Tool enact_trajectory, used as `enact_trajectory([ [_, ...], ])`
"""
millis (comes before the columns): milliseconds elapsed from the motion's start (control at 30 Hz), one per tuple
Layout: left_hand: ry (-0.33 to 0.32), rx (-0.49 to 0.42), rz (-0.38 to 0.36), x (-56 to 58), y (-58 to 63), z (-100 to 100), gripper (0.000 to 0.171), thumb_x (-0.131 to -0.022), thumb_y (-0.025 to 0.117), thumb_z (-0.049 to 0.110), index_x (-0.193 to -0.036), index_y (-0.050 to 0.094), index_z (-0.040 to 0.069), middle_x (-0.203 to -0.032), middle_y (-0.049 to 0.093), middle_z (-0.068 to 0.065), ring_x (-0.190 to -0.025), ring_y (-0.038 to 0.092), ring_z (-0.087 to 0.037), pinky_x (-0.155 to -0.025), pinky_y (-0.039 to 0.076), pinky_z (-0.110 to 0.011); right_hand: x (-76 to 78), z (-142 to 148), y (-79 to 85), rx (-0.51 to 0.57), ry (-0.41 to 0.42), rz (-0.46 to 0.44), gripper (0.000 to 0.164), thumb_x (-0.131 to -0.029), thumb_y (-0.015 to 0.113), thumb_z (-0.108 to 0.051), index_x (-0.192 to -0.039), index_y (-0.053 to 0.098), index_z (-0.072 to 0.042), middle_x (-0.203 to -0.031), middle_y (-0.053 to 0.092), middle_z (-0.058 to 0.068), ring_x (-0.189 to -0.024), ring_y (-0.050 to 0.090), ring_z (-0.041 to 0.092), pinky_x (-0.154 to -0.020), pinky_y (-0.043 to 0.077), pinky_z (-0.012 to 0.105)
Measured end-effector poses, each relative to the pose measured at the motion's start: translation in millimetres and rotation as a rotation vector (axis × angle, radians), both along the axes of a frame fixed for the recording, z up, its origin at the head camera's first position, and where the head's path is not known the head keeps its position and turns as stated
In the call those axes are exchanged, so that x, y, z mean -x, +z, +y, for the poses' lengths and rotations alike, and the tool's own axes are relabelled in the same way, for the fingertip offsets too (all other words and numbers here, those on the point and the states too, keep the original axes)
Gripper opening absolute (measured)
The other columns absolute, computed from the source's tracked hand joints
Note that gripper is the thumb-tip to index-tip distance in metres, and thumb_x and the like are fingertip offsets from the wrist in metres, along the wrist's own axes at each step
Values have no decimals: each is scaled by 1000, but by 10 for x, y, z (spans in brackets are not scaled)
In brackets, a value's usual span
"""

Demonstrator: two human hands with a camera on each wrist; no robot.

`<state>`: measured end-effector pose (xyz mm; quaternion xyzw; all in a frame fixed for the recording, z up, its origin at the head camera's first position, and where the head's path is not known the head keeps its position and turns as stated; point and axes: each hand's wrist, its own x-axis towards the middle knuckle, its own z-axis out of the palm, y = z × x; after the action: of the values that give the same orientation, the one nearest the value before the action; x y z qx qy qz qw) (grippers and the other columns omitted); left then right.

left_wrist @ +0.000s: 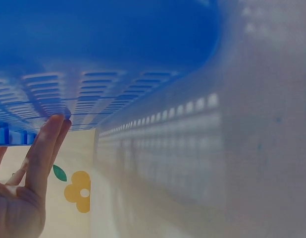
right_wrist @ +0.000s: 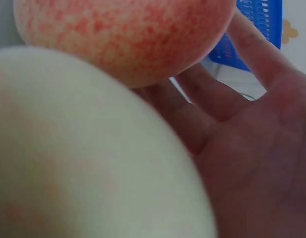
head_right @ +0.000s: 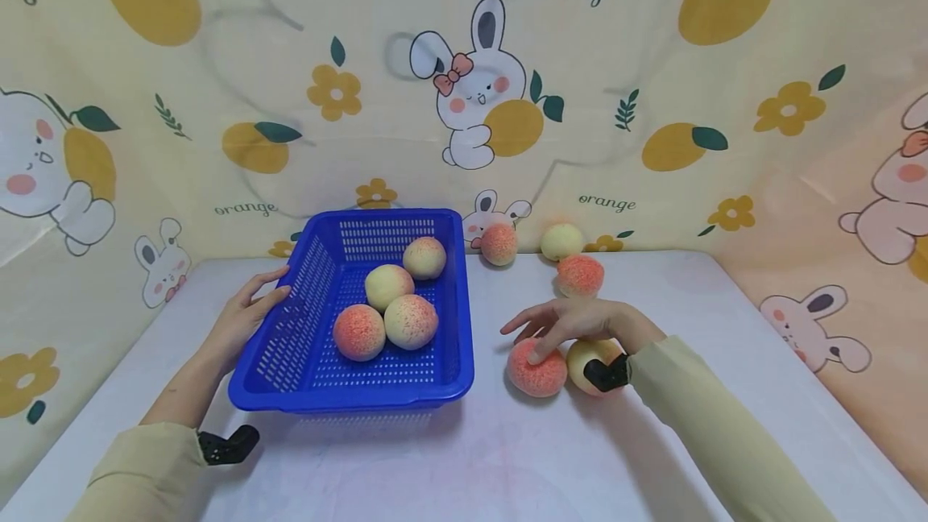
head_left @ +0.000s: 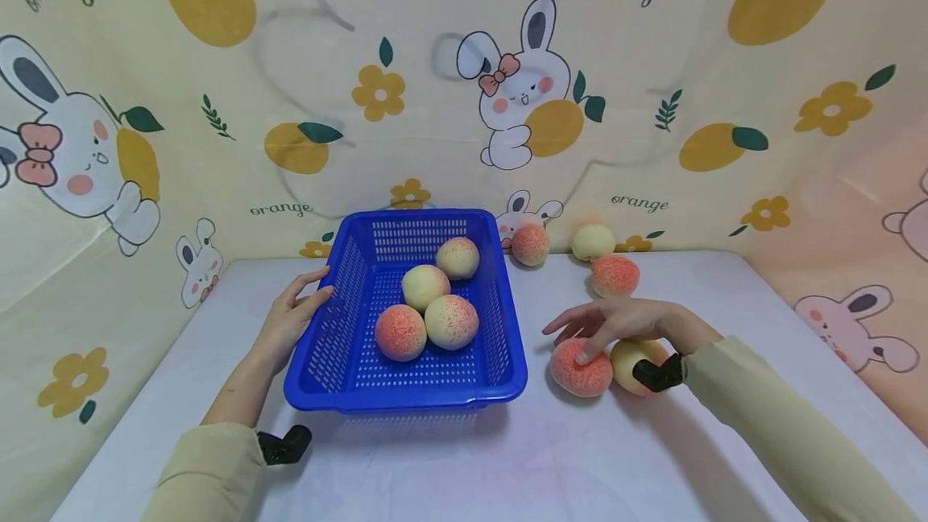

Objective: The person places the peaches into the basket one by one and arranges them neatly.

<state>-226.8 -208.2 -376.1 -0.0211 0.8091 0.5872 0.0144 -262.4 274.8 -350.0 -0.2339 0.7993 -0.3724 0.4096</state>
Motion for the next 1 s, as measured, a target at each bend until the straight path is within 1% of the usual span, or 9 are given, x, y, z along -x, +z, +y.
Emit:
enact_trajectory([
  [100,-8,-7,6,3,2,1,60,-99,47,46,-151,29,23,-133,52,-29,-84,67,-10,-70,58,-27,13,-1,3,-23,5,-14,62,-83,73,-22,-139,49,-12,-133,55,10,-123,48,24,-100,38,40],
  [200,-9,-12,8,6,3,2,60,-99,47,46,-151,29,23,-132,52,-29,-83,68,-10,-69,58,-27,22,-14,8,-36,12,-49,62,-81,75,-19,-137,51,-12,-128,56,8,-117,49,23,-96,40,37],
  [400,-9,-10,11,8,-4,1,59,-99,47,45,-151,30,23,-132,52,-29,-82,68,-10,-69,58,-27,19,-46,47,-63,54,-56,57,-80,75,-18,-132,55,-11,-127,56,6,-113,48,24,-95,39,36],
  [567,-9,-6,16,14,-12,-3,59,-99,47,45,-151,29,22,-132,53,-29,-83,68,-10,-70,58,-27,23,-61,48,-72,48,-70,52,-79,75,-16,-128,57,-11,-125,56,7,-109,51,24,-93,41,36],
  [667,-11,-5,21,17,-16,-4,60,-99,47,45,-151,29,22,-132,53,-28,-84,68,-11,-70,58,-27,23,-56,40,-58,39,-67,51,-79,76,-15,-126,58,-11,-124,56,8,-108,52,24,-91,43,35],
  [733,-11,-4,23,18,-16,-2,60,-99,47,45,-151,30,21,-132,53,-28,-85,68,-11,-70,58,-27,25,-43,32,-42,37,-45,50,-80,76,-15,-126,57,-11,-124,56,8,-109,52,25,-92,42,36],
  [867,-11,-10,25,21,-17,5,59,-99,48,44,-150,31,21,-131,54,-28,-85,68,-11,-70,58,-26,34,1,31,-21,17,53,48,-82,74,-20,-126,57,-15,-127,56,6,-119,46,26,-96,39,39],
  [933,-11,-15,26,19,-17,7,59,-99,49,44,-150,31,20,-131,54,-28,-84,68,-10,-70,57,-26,34,17,42,-20,-4,108,48,-83,72,-24,-128,56,-18,-132,54,4,-125,41,28,-100,37,44],
  [1000,-8,-17,22,19,-20,5,59,-99,49,44,-150,31,21,-131,54,-28,-84,67,-10,-70,57,-26,38,21,52,-6,-32,135,48,-84,70,-27,-129,55,-20,-137,50,4,-132,36,30,-104,35,50],
])
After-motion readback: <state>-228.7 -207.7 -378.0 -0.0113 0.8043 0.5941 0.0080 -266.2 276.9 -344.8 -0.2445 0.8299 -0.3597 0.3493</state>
